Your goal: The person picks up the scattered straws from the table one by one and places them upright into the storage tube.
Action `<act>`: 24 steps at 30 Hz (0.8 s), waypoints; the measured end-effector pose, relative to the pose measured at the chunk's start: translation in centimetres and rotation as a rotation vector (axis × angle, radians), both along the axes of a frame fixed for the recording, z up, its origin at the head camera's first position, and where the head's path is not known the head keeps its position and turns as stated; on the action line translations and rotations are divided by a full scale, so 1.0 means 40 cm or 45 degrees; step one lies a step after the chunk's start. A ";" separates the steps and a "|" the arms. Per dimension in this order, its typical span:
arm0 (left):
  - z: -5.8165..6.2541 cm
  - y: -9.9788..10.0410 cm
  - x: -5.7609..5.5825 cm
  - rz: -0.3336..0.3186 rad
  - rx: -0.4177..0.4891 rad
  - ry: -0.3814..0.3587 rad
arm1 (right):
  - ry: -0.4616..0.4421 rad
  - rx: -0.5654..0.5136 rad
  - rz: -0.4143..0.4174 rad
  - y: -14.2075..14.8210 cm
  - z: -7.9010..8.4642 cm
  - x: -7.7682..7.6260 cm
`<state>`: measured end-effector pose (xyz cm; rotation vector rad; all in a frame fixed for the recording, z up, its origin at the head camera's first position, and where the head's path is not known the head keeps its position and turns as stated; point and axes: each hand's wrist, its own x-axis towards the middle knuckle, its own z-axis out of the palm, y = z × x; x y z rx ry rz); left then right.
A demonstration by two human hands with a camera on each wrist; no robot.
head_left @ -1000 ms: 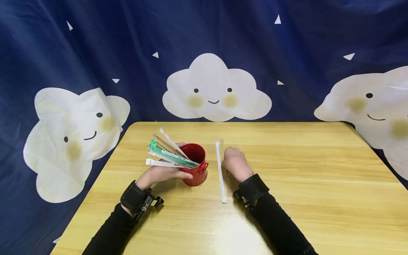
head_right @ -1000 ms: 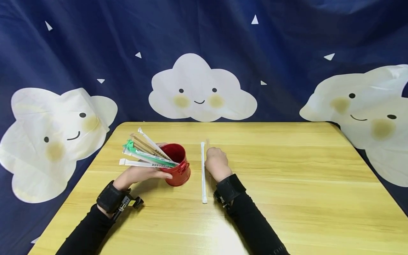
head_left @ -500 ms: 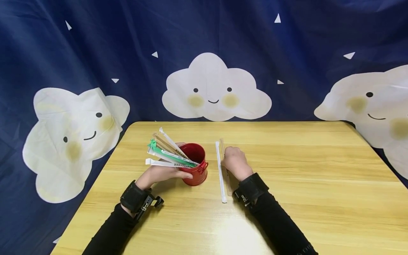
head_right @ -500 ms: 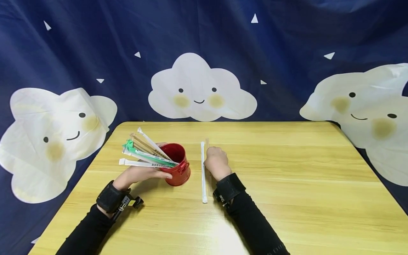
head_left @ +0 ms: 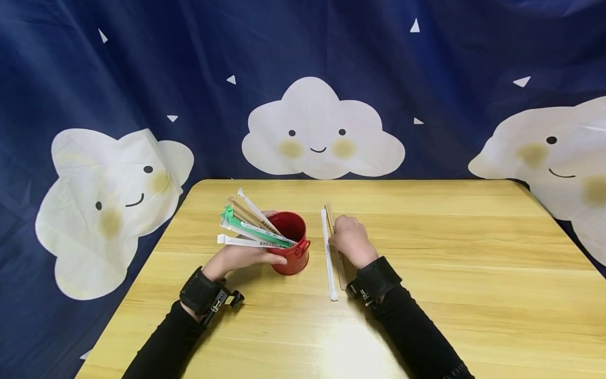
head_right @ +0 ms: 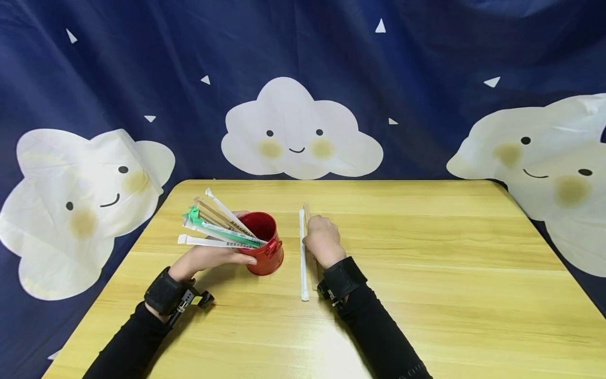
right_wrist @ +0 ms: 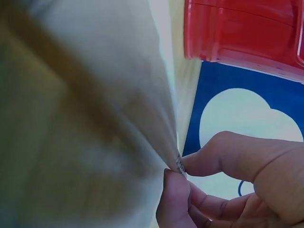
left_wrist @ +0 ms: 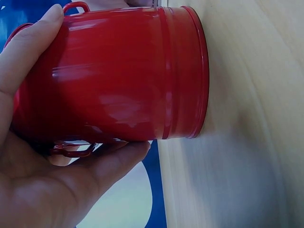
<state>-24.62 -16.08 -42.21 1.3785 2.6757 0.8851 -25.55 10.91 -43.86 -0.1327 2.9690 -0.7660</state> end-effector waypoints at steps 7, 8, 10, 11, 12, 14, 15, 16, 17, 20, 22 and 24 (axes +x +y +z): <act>0.002 -0.001 -0.001 -0.002 0.001 0.032 | 0.047 -0.016 0.018 0.001 0.020 0.004; 0.002 -0.001 0.000 -0.003 0.003 0.036 | 0.057 -0.019 0.019 0.001 0.024 0.005; 0.004 0.000 0.000 -0.004 0.015 0.027 | 0.078 -0.039 0.016 0.001 0.035 0.008; 0.005 0.001 0.000 -0.004 0.015 0.031 | 0.095 -0.053 0.012 0.001 0.041 0.010; 0.006 0.002 0.001 -0.003 0.015 0.034 | 0.114 -0.068 0.010 0.001 0.047 0.012; 0.007 0.003 0.001 -0.001 0.002 0.059 | 0.144 -0.106 0.006 0.001 0.059 0.018; 0.007 0.004 0.000 -0.001 0.008 0.056 | 0.162 -0.121 0.004 0.001 0.065 0.021; 0.006 0.005 0.000 -0.001 0.013 0.056 | 0.177 -0.137 0.003 0.001 0.070 0.024; 0.006 0.005 0.000 -0.001 0.009 0.067 | 0.196 -0.152 0.002 0.000 0.075 0.026; 0.007 0.005 0.002 -0.009 -0.005 0.120 | 0.249 -0.209 0.000 -0.003 0.086 0.034; 0.008 0.004 0.004 -0.006 -0.010 0.111 | 0.291 -0.262 0.001 -0.005 0.094 0.040; 0.009 0.003 0.006 -0.005 -0.018 0.112 | 0.346 -0.311 0.005 -0.006 0.104 0.045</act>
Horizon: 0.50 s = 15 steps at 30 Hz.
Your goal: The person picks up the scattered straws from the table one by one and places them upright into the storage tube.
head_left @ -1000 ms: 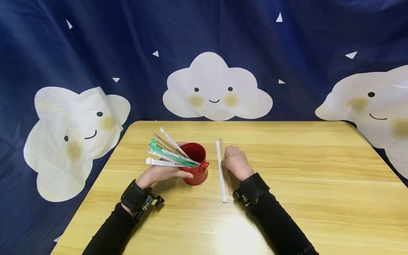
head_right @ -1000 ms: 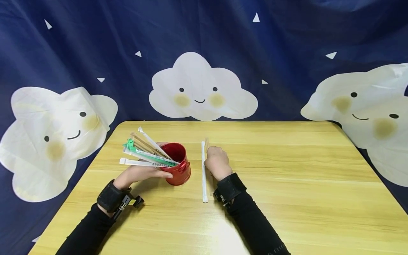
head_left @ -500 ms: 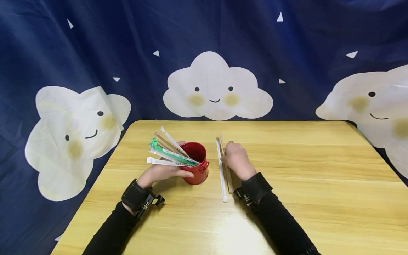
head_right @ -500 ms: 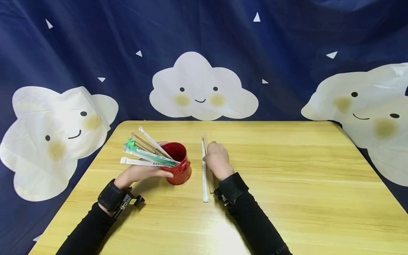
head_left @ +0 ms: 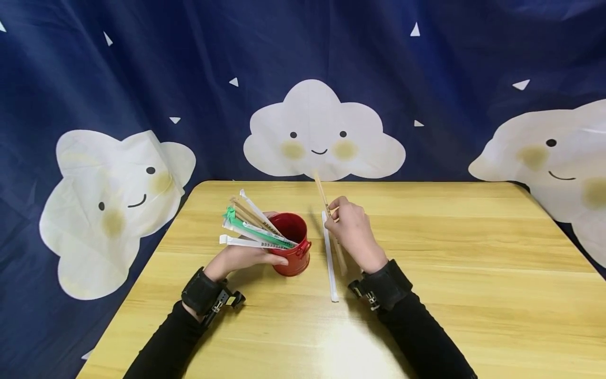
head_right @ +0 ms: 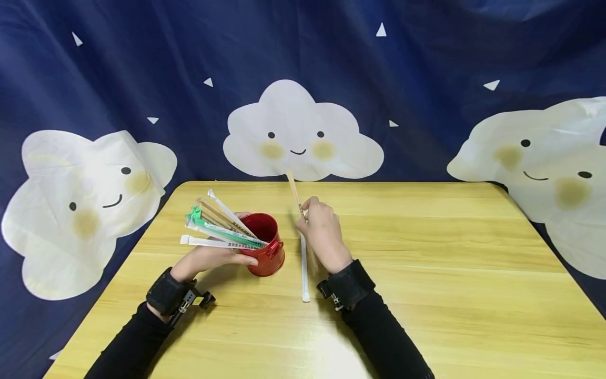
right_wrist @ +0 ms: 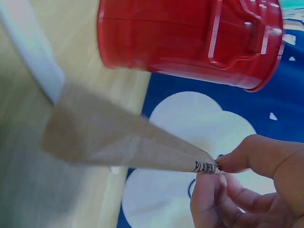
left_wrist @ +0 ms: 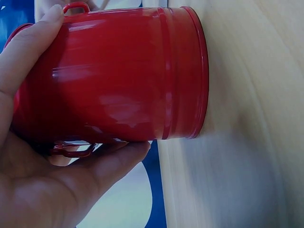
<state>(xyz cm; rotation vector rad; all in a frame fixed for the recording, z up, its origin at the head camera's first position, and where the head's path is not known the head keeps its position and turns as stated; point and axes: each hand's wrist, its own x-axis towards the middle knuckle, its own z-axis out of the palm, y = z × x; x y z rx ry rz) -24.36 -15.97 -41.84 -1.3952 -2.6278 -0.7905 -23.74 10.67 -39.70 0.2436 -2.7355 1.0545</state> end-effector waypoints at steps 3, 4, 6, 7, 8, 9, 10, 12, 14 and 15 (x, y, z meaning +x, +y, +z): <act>-0.003 0.000 0.000 0.010 0.025 -0.047 | 0.091 -0.047 0.004 0.001 0.014 0.009; -0.004 -0.001 0.000 0.012 0.048 -0.075 | 0.122 -0.062 0.004 0.001 0.019 0.011; -0.006 0.000 0.000 0.016 0.090 -0.108 | 0.178 -0.108 0.012 0.001 0.027 0.017; -0.007 0.000 0.000 0.018 0.128 -0.155 | 0.206 -0.133 0.016 0.000 0.030 0.020; -0.008 0.000 -0.001 0.016 0.105 -0.129 | 0.234 -0.162 0.025 0.000 0.033 0.022; -0.009 0.000 -0.002 0.014 0.128 -0.160 | 0.262 -0.193 0.035 -0.001 0.036 0.024; -0.009 0.001 -0.002 0.011 0.177 -0.230 | 0.290 -0.221 0.044 -0.002 0.038 0.026; -0.010 0.001 -0.003 0.004 0.194 -0.245 | 0.347 -0.262 0.067 -0.005 0.043 0.030; -0.009 0.001 -0.004 0.001 0.153 -0.180 | 0.393 -0.297 0.091 -0.007 0.048 0.033; -0.008 0.001 -0.004 0.003 0.169 -0.189 | 0.412 -0.313 0.101 -0.009 0.050 0.036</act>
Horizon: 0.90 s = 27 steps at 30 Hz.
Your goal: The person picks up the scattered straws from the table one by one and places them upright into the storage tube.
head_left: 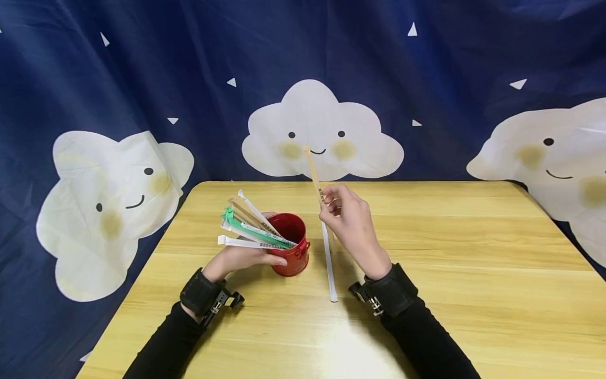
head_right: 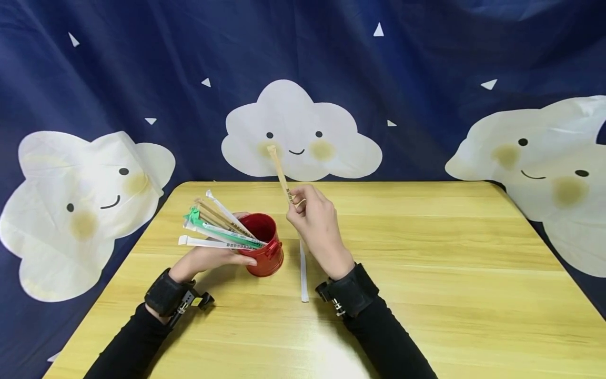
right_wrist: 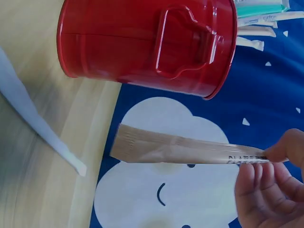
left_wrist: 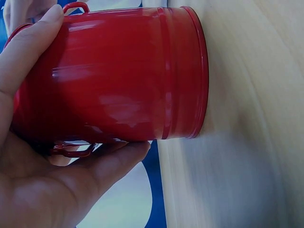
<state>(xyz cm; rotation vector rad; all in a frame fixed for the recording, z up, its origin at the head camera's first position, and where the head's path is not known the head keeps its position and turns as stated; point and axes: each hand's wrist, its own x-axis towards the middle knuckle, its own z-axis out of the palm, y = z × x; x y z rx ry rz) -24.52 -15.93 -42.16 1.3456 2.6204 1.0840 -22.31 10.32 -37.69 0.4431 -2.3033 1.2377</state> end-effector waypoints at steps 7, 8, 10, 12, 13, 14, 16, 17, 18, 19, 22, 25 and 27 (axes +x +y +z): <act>-0.001 -0.001 0.000 0.010 -0.037 0.037 | 0.182 -0.154 0.097 -0.015 0.013 0.021; -0.001 -0.001 0.000 0.009 -0.002 -0.017 | 0.217 -0.183 0.115 -0.018 0.015 0.024; 0.000 -0.001 0.000 0.011 0.062 -0.109 | 0.289 -0.238 0.153 -0.024 0.019 0.032; 0.000 0.000 -0.001 0.000 0.073 -0.126 | 0.347 -0.281 0.185 -0.030 0.023 0.038; 0.001 0.000 -0.001 -0.005 0.075 -0.122 | 0.370 -0.299 0.198 -0.033 0.025 0.041; 0.002 0.001 -0.001 -0.010 0.038 -0.066 | 0.393 -0.316 0.209 -0.035 0.026 0.043; 0.004 0.000 -0.001 -0.006 -0.031 0.039 | 0.428 -0.353 0.244 -0.041 0.028 0.046; 0.004 0.001 -0.001 -0.006 -0.051 0.067 | 0.442 -0.366 0.262 -0.044 0.028 0.047; 0.004 0.001 -0.001 -0.004 -0.051 0.064 | 0.455 -0.376 0.281 -0.047 0.026 0.047; 0.004 0.000 -0.001 -0.001 -0.047 0.053 | 0.466 -0.384 0.299 -0.050 0.024 0.048; 0.002 0.001 -0.001 0.001 0.037 -0.092 | 0.490 -0.383 0.343 -0.060 0.015 0.048; 0.001 0.001 -0.002 -0.003 0.063 -0.115 | 0.510 -0.373 0.350 -0.070 0.005 0.049; 0.000 0.000 -0.003 -0.005 0.021 -0.040 | 0.520 -0.375 0.357 -0.075 0.000 0.049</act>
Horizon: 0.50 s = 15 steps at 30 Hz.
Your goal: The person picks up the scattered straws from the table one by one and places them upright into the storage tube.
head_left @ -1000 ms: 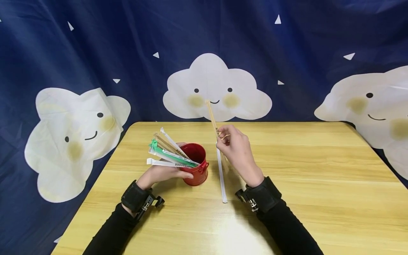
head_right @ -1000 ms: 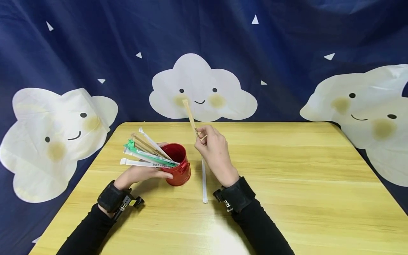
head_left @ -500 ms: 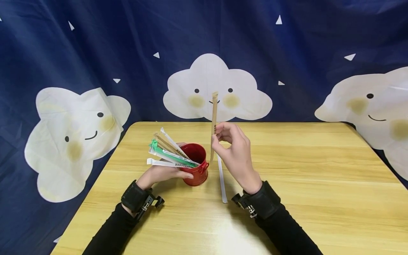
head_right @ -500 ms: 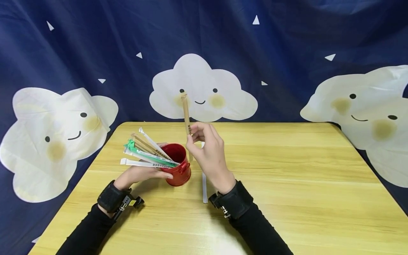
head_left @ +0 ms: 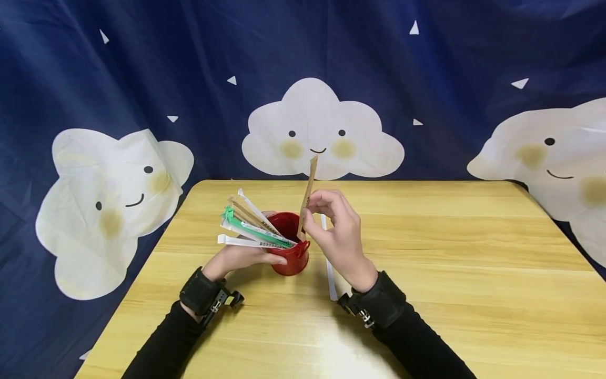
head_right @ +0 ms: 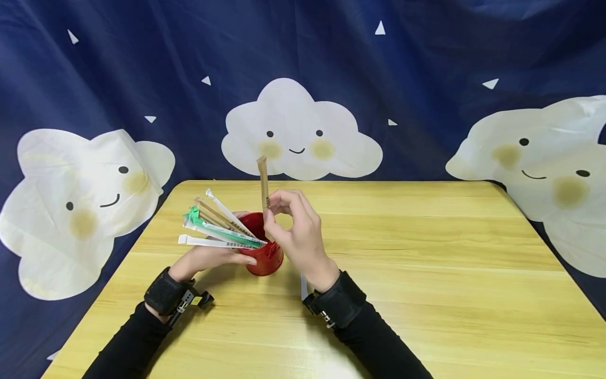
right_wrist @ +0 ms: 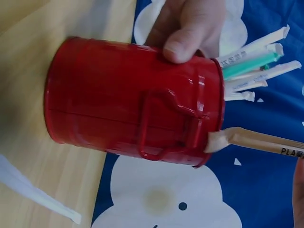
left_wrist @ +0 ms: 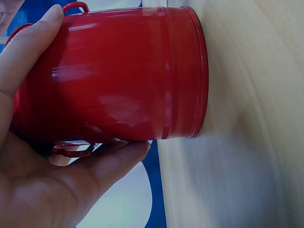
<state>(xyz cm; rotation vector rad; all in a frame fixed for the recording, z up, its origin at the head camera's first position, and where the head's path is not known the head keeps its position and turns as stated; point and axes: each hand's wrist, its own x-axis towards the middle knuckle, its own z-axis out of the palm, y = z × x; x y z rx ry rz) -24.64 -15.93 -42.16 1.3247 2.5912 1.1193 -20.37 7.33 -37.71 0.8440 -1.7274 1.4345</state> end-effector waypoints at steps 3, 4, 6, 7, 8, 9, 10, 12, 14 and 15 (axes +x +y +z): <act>0.000 -0.001 0.000 0.003 -0.055 0.095 | 0.012 -0.004 0.006 -0.005 -0.007 -0.002; 0.000 0.000 -0.001 0.001 -0.061 0.111 | 0.013 -0.004 0.013 -0.007 -0.008 -0.002; -0.001 -0.001 0.000 0.006 -0.016 0.040 | 0.012 -0.004 0.026 -0.009 -0.012 -0.004; -0.001 -0.001 0.000 0.010 -0.009 0.036 | 0.010 -0.002 0.031 -0.011 -0.013 -0.005; -0.001 -0.001 0.000 0.007 -0.002 0.024 | 0.007 0.000 0.036 -0.012 -0.015 -0.006; -0.001 -0.001 0.000 0.006 0.010 0.016 | 0.003 0.003 0.040 -0.014 -0.017 -0.006; -0.001 -0.001 0.000 0.006 0.025 0.012 | -0.003 0.007 0.045 -0.016 -0.020 -0.007; -0.001 -0.001 0.000 0.008 -0.053 0.136 | -0.016 0.022 0.045 -0.020 -0.026 -0.009; 0.000 0.000 0.000 0.008 -0.049 0.139 | -0.036 0.040 0.043 -0.024 -0.034 -0.011; 0.000 0.000 0.000 0.004 -0.052 0.131 | -0.045 0.054 0.040 -0.026 -0.039 -0.012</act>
